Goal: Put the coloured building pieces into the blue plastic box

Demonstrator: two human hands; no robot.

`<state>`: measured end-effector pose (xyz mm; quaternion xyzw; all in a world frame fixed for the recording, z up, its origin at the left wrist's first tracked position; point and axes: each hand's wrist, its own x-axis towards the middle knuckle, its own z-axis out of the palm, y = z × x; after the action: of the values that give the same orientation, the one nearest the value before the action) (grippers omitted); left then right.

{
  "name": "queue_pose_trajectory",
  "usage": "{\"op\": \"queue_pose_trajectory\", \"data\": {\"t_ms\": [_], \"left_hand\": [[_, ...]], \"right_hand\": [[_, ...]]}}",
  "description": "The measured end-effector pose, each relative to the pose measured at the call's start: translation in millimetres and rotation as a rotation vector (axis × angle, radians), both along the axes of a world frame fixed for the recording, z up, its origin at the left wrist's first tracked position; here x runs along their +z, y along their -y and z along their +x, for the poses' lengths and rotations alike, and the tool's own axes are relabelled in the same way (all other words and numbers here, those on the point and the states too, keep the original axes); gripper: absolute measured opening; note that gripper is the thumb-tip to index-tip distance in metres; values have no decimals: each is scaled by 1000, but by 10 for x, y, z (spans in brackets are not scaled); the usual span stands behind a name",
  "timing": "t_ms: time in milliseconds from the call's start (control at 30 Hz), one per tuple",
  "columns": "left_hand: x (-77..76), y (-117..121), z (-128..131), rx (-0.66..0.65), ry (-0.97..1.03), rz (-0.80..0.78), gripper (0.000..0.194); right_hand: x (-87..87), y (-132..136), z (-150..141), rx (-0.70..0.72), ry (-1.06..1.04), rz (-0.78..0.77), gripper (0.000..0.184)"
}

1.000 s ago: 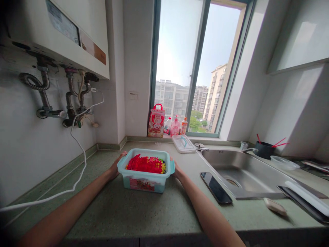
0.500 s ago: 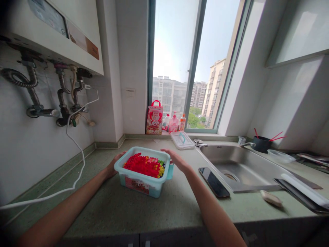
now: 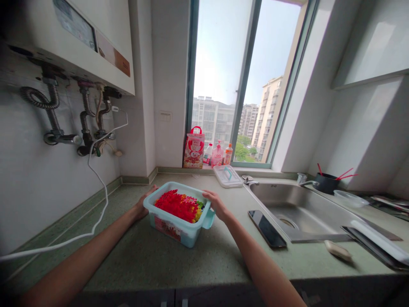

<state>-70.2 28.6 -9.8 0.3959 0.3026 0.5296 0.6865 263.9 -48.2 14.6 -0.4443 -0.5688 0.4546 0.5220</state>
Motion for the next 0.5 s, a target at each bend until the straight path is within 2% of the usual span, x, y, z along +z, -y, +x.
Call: {"op": "queue_pose_trajectory", "data": {"t_ms": [100, 200, 300, 367, 500], "left_hand": [[33, -41, -34, 76, 61, 8, 53], [42, -84, -76, 266, 84, 53, 61], [35, -113, -109, 446, 16, 115, 57], [63, -107, -128, 525, -59, 167, 50], [272, -18, -196, 562, -217, 408, 38]], "right_hand": [[-5, -39, -34, -67, -53, -29, 43], [-16, -79, -85, -184, -41, -11, 48], [-21, -107, -174, -340, 25, 39, 51], [-1, -121, -265, -423, 85, 127, 50], [125, -140, -548, -433, 154, 262, 47]]}}
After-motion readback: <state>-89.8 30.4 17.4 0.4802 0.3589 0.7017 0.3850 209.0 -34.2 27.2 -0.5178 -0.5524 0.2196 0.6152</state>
